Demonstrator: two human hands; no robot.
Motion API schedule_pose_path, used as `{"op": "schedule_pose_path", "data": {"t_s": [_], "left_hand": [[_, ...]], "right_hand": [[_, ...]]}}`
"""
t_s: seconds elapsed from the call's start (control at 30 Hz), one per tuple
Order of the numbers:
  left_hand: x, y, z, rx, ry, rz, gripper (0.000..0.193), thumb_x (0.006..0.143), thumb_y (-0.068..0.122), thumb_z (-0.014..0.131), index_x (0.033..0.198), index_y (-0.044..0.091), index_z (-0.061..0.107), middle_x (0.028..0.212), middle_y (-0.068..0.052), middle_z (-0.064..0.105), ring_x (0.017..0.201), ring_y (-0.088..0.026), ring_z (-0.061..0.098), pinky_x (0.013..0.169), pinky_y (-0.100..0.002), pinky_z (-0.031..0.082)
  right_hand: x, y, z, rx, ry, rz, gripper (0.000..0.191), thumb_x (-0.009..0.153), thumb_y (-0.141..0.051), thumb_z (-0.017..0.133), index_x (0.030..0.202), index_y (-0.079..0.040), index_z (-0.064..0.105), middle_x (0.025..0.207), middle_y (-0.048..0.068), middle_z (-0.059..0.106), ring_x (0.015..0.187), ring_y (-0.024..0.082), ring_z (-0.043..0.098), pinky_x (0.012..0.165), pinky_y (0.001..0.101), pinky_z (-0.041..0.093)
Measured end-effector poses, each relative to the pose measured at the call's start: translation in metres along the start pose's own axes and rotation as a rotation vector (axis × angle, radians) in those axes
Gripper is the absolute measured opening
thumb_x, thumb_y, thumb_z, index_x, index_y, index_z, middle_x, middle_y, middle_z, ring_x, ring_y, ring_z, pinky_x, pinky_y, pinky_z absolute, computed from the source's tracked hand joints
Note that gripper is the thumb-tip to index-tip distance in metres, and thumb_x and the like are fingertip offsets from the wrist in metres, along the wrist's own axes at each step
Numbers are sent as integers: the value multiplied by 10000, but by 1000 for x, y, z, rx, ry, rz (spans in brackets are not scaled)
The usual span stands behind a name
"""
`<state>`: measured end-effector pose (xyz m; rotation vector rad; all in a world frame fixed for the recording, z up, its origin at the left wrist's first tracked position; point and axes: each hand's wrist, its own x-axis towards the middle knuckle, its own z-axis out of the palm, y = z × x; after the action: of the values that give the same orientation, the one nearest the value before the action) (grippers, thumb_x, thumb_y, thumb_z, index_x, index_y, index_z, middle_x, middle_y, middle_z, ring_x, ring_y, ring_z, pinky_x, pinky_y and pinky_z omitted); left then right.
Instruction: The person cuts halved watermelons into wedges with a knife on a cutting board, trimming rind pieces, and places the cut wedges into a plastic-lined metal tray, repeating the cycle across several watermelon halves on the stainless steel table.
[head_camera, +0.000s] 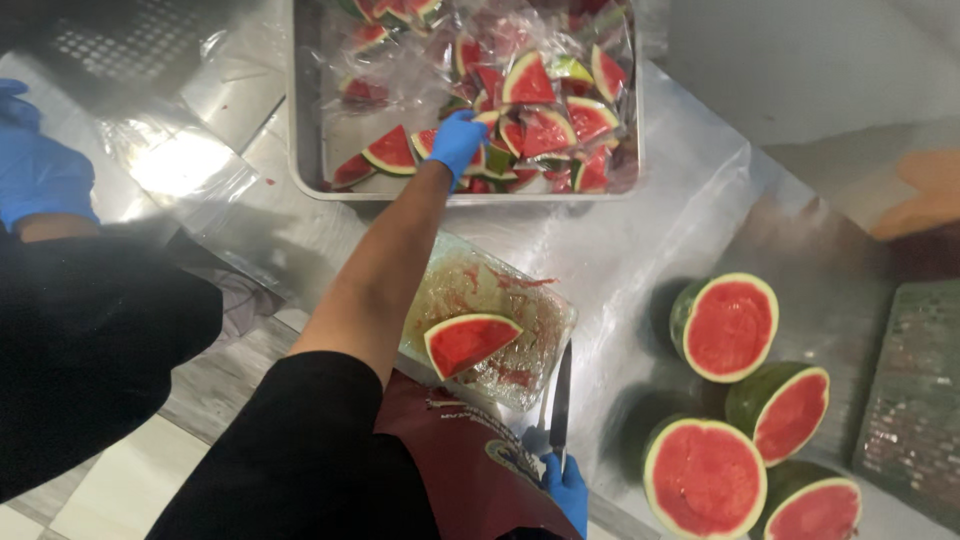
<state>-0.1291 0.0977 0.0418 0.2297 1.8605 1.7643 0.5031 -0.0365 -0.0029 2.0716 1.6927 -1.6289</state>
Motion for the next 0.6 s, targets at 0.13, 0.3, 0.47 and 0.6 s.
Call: {"op": "schedule_pose_path", "data": {"t_s": [0.13,0.3,0.47,0.6], "left_hand": [[-1,0,-13,45,-26,-39,727,843,376,801,1399,-57,620,1285,-186,721,1158,-264,670,980,-356,540],[-54,14,-49,487,89,609,829,988,318,866,1557,-59,396,1589,-298,413,1485,-363,395,1229,-424,332],[-208,14,-104,457,-494,302,631,932,291,813,1467,59,574,1436,-155,670,1330,-263,656,1143,-381,498],[-276,-14,-111,742,-896,205,1004,789,448,831,1579,61,347,1577,-281,375,1453,-420,389,1190,-471,338]], "right_hand": [[-18,4,4,3,20,-53,278,996,-345,636,1052,-90,729,610,33,545,549,106,487,505,341,434],[-59,-15,11,-120,27,28,285,1000,-349,613,1086,-97,717,596,35,577,515,100,508,487,321,433],[-93,-42,17,65,52,4,281,1062,-289,586,1115,-64,746,651,-14,530,554,50,448,488,274,379],[-94,-69,16,97,41,-28,289,1050,-265,535,1258,-86,626,651,-19,549,524,59,465,470,273,402]]}}
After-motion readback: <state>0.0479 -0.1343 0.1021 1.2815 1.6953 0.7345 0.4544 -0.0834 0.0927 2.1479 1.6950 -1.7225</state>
